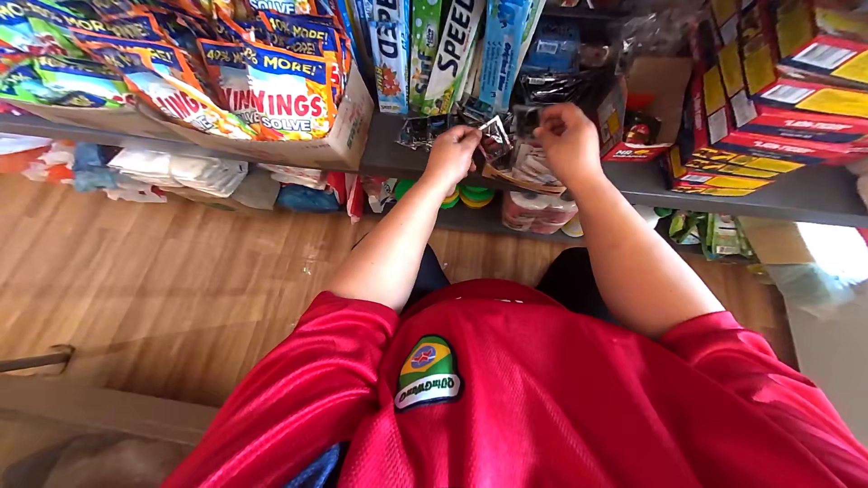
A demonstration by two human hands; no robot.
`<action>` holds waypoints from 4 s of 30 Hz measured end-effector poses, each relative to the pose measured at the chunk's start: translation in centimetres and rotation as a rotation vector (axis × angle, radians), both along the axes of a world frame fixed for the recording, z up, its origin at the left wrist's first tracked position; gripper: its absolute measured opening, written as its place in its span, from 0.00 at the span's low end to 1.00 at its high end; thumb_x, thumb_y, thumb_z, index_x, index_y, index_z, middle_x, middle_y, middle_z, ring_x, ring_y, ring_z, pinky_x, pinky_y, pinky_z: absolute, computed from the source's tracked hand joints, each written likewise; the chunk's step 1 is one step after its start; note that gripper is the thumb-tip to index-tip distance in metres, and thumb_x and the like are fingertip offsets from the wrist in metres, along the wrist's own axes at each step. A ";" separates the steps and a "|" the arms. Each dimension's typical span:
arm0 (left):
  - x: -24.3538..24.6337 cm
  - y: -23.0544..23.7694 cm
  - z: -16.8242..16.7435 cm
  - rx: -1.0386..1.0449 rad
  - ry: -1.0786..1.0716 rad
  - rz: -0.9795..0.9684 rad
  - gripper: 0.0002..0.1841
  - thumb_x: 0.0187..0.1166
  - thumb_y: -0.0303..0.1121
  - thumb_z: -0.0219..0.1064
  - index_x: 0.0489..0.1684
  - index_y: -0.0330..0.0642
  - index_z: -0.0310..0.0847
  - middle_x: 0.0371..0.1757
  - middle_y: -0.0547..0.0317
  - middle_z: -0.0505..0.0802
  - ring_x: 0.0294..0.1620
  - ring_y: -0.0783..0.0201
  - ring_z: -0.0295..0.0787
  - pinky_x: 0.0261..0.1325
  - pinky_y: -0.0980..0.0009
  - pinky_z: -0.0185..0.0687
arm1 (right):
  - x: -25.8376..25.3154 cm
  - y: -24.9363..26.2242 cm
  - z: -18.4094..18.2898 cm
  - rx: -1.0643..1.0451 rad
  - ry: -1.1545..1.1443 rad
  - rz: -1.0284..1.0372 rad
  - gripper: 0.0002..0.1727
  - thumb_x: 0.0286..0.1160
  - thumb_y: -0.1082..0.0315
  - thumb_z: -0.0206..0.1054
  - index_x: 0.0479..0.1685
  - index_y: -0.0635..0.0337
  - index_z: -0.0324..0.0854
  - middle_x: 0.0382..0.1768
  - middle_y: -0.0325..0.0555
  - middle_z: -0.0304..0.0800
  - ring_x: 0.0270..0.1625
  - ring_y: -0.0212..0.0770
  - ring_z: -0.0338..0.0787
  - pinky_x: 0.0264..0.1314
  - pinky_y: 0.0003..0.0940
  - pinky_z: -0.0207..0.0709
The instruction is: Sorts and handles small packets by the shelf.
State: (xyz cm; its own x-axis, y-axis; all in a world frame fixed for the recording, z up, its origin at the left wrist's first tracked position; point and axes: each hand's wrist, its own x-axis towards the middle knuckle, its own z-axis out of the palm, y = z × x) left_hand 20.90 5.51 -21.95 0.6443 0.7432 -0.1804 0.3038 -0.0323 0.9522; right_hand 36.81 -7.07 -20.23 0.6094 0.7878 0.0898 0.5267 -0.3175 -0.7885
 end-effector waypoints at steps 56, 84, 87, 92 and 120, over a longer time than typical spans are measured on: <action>7.3 4.8 0.5 0.561 0.913 -0.006 0.40 0.77 0.58 0.68 0.72 0.25 0.75 0.80 0.25 0.72 0.85 0.32 0.64 0.80 0.35 0.63 | -2.2 -9.8 -12.6 0.358 -0.064 -0.033 0.12 0.77 0.76 0.60 0.47 0.71 0.89 0.45 0.62 0.93 0.47 0.50 0.93 0.55 0.43 0.85; 8.6 6.6 -1.3 0.219 0.376 0.233 0.33 0.78 0.40 0.70 0.79 0.34 0.66 0.68 0.37 0.83 0.66 0.46 0.83 0.66 0.46 0.79 | -1.9 -9.3 -12.5 0.243 0.021 -0.043 0.11 0.76 0.76 0.62 0.47 0.68 0.90 0.46 0.61 0.93 0.50 0.54 0.93 0.58 0.51 0.84; 6.9 5.9 -0.3 0.052 0.220 0.287 0.29 0.83 0.42 0.67 0.79 0.38 0.65 0.55 0.49 0.83 0.40 0.63 0.81 0.41 0.67 0.80 | -1.9 -9.5 -12.3 0.237 0.038 -0.050 0.11 0.77 0.75 0.62 0.47 0.68 0.90 0.47 0.61 0.93 0.51 0.55 0.93 0.59 0.51 0.84; 1.8 4.1 1.4 -0.223 -0.199 0.379 0.14 0.87 0.37 0.62 0.64 0.45 0.70 0.38 0.61 0.83 0.24 0.72 0.78 0.26 0.78 0.77 | -2.4 -9.9 -11.7 0.240 0.164 -0.071 0.12 0.77 0.76 0.61 0.49 0.68 0.89 0.47 0.57 0.93 0.48 0.46 0.92 0.57 0.44 0.84; -6.4 -11.5 -2.0 -0.498 -0.290 -0.177 0.18 0.88 0.31 0.55 0.73 0.50 0.66 0.55 0.59 0.89 0.47 0.64 0.92 0.51 0.63 0.91 | -9.7 -8.5 -7.4 0.412 0.704 0.060 0.20 0.81 0.68 0.63 0.69 0.65 0.74 0.45 0.40 0.85 0.42 0.28 0.87 0.47 0.26 0.85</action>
